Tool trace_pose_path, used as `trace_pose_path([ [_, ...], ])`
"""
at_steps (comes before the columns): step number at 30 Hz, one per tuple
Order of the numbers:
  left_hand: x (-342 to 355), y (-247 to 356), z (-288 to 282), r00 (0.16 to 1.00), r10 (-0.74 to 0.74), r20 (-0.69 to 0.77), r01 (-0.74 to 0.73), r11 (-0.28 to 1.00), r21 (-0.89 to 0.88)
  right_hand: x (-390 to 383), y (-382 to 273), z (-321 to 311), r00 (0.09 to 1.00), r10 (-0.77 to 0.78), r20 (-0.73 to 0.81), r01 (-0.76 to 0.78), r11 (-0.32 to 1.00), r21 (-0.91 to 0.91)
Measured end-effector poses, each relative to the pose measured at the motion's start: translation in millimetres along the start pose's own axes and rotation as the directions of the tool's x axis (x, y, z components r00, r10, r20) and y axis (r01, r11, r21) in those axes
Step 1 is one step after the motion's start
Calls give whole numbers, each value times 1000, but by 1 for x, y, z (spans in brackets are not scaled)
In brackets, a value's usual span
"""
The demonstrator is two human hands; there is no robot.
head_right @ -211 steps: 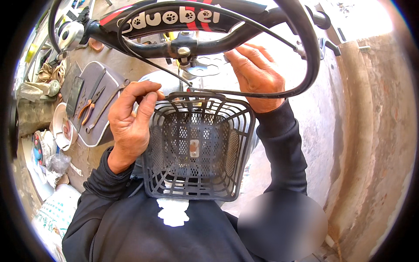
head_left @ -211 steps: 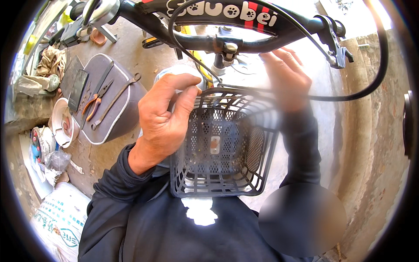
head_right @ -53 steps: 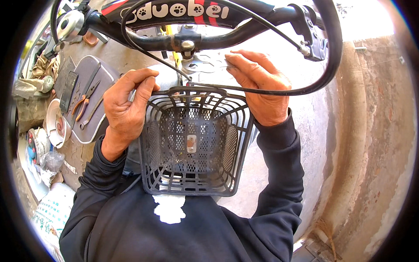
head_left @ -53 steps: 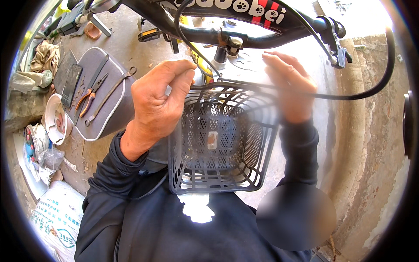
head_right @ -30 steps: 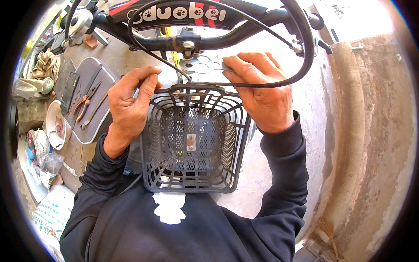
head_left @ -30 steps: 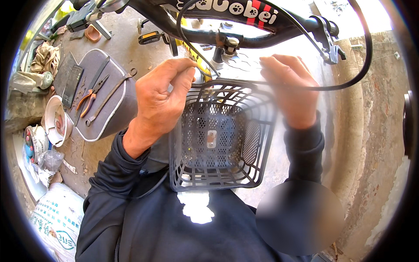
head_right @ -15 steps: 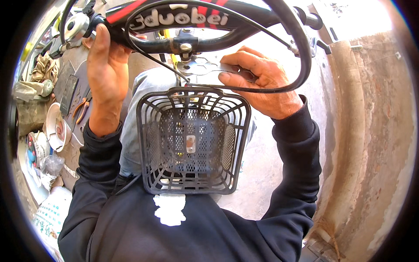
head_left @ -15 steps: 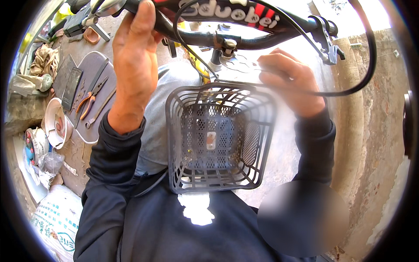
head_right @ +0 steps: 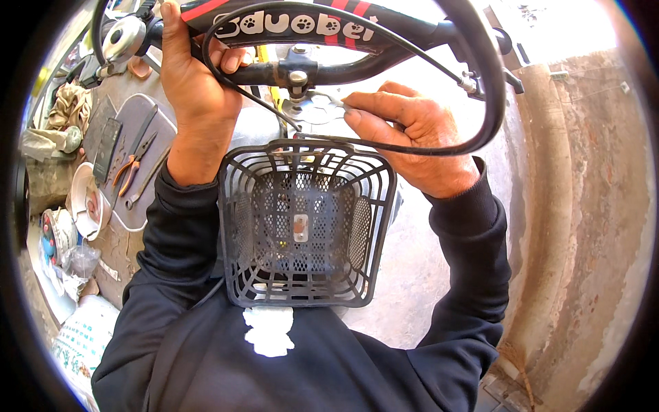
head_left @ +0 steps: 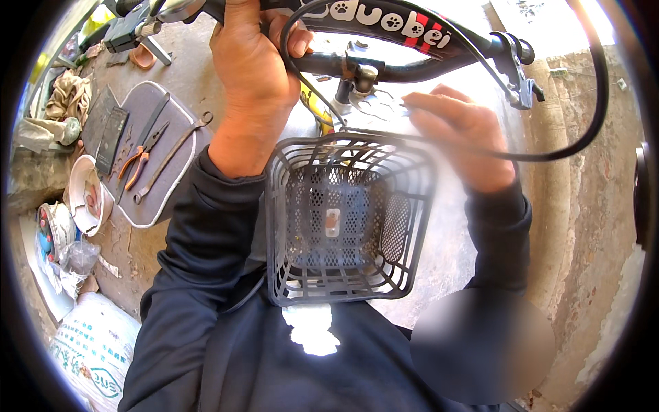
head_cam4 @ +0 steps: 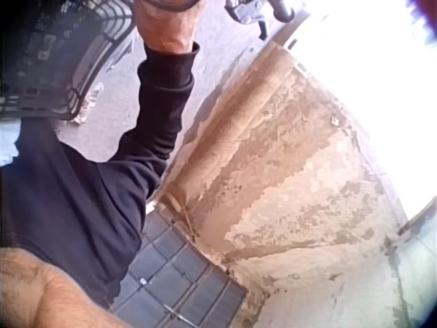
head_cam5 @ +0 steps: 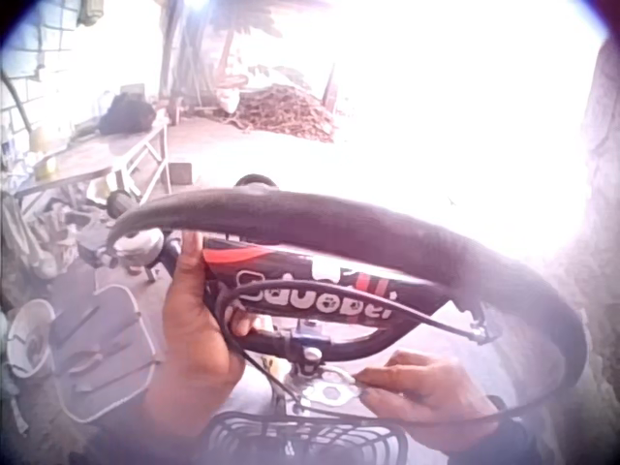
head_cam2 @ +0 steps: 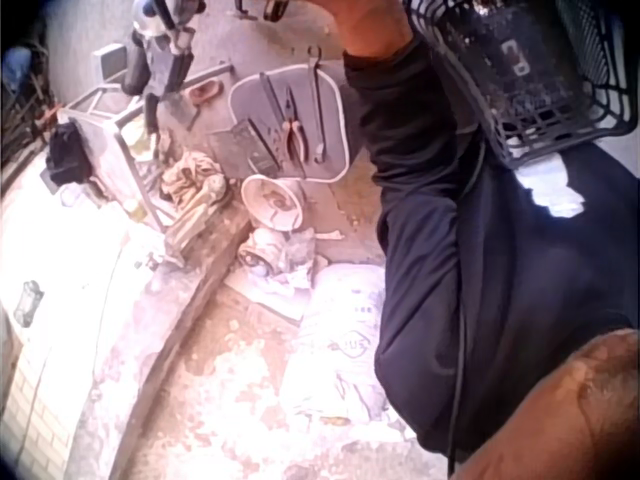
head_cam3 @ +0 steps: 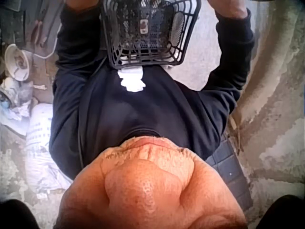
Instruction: The person is working on the handlebar area of a bicycle, specifically manipulating a cable and a metal bracket near the stem. They repeatedly adjust the cable's position and the bracket's alignment with their hands, appearing to secure or fine-tune the connection. The task involves precise hand movements to manage the cable tension and component placement.
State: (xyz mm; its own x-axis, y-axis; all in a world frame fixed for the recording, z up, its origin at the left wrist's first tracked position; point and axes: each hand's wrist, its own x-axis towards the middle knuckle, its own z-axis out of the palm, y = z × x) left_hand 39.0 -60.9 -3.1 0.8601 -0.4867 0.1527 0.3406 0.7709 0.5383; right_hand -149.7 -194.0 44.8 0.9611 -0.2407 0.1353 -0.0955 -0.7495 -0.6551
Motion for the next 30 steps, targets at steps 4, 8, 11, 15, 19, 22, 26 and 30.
trace_pose_path([
  [4,3,-5,-3,994,104,33,-104,994,13,-2,-24,0,999,43,-19,-44,998,-50],
  [8,1,-5,-4,987,160,-3,-159,981,111,-12,-58,10,999,37,22,-32,982,-189],
  [11,-2,-1,6,988,139,-66,-125,976,181,-15,-52,-6,974,176,-145,-198,968,-155],
  [15,0,-2,3,992,121,-46,-115,986,123,-39,-30,-22,905,309,-293,-361,922,-143],
  [19,-7,0,-34,988,127,89,-148,941,304,-75,-31,-22,757,627,-183,-553,764,333],
  [22,-49,14,-30,979,202,0,-159,770,618,-108,-33,-14,743,665,-72,-578,693,430],
  [26,-97,37,-43,937,68,342,-325,524,787,-103,-55,-1,859,508,-66,-434,791,431],
  [30,-112,56,-13,750,-108,653,-539,473,697,-75,-68,22,945,325,-42,-283,873,398],
])
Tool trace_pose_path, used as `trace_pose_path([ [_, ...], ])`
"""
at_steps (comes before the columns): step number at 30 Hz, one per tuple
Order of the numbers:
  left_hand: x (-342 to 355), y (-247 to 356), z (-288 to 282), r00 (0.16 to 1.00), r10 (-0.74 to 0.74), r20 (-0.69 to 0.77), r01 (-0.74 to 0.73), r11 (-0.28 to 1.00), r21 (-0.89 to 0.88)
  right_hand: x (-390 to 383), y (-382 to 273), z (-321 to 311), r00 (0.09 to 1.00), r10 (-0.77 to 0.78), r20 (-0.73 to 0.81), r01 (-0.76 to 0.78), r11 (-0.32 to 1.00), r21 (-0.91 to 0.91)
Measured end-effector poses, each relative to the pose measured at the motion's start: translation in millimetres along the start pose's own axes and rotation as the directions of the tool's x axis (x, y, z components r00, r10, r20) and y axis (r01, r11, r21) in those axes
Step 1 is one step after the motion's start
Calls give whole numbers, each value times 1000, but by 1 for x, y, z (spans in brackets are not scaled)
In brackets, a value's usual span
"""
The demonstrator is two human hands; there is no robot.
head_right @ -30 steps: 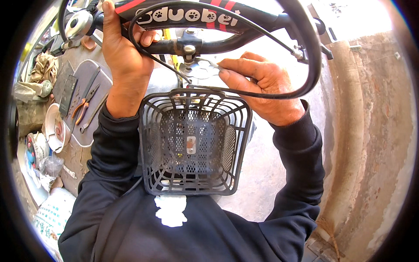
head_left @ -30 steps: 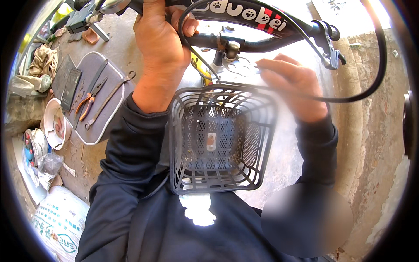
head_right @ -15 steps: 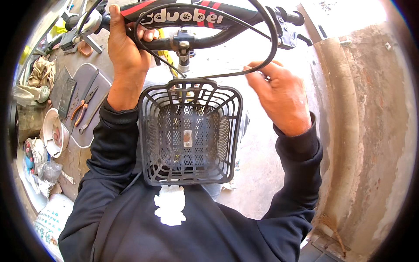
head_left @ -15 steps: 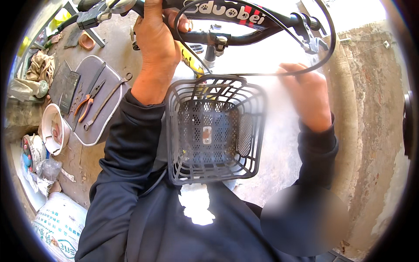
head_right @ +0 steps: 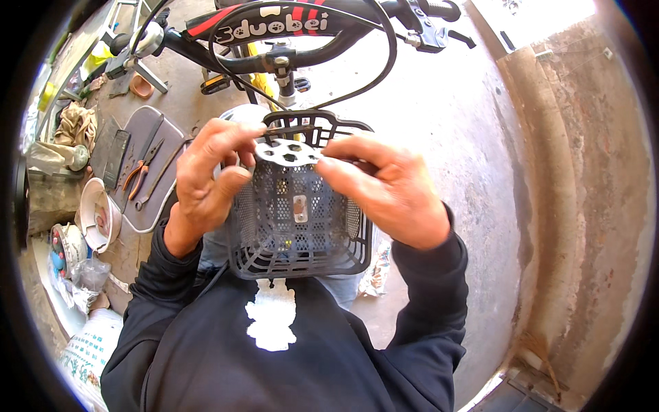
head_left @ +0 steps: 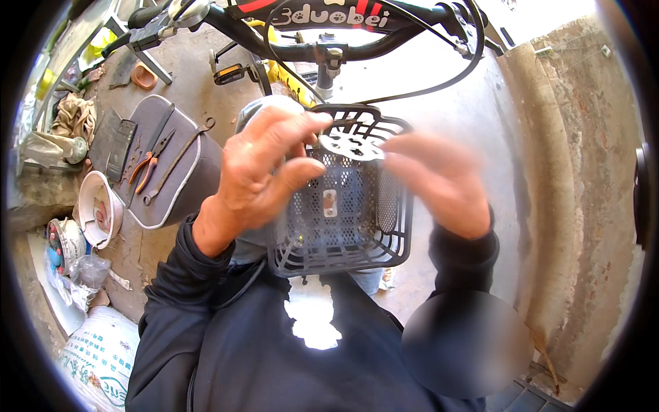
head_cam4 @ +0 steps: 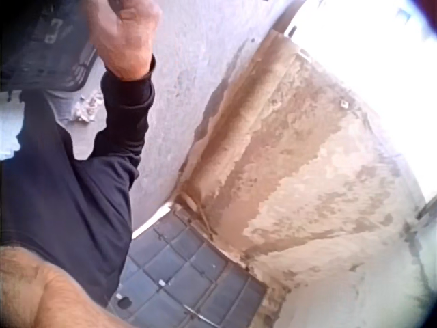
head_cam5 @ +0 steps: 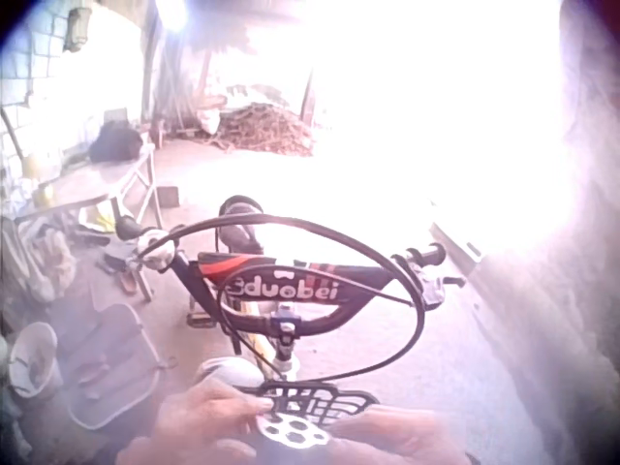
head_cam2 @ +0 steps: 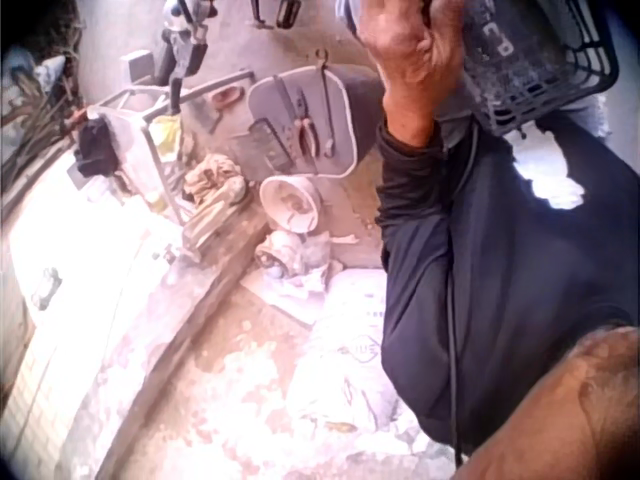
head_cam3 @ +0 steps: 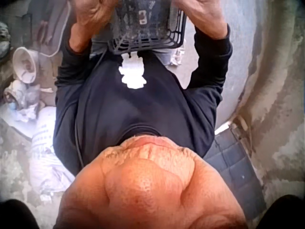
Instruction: The person is working on the handlebar area of a bicycle, specifically manipulating a cable and a metal bracket near the stem. They repeatedly adjust the cable's position and the bracket's alignment with their hands, appearing to secure or fine-tune the connection. The task involves precise hand movements to manage the cable tension and component placement.
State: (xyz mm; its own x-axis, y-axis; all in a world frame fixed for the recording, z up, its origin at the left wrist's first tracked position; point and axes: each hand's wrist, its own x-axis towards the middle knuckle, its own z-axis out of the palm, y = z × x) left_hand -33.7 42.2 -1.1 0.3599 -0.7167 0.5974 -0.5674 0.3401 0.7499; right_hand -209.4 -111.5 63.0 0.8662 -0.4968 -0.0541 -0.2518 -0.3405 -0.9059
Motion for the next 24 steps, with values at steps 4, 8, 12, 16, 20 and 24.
trace_pose_path([
  [4,0,-7,-11,993,113,16,-114,982,149,20,-9,12,997,-18,71,8,991,130],
  [8,-16,-12,-16,986,-142,-89,137,989,-58,33,-19,12,1000,-9,15,-1,817,576],
  [12,-25,-3,-10,868,-478,-131,399,831,-388,29,-21,19,977,-124,-175,172,941,291],
  [16,-29,0,-11,763,-646,-32,513,634,-579,15,-8,7,941,-174,-290,238,950,201],
  [20,-24,-2,-13,712,-700,53,521,475,-709,25,13,-5,769,-62,-636,285,924,254],
  [24,-21,-3,-6,760,-640,112,470,422,-775,47,22,3,886,25,-464,105,962,253],
])
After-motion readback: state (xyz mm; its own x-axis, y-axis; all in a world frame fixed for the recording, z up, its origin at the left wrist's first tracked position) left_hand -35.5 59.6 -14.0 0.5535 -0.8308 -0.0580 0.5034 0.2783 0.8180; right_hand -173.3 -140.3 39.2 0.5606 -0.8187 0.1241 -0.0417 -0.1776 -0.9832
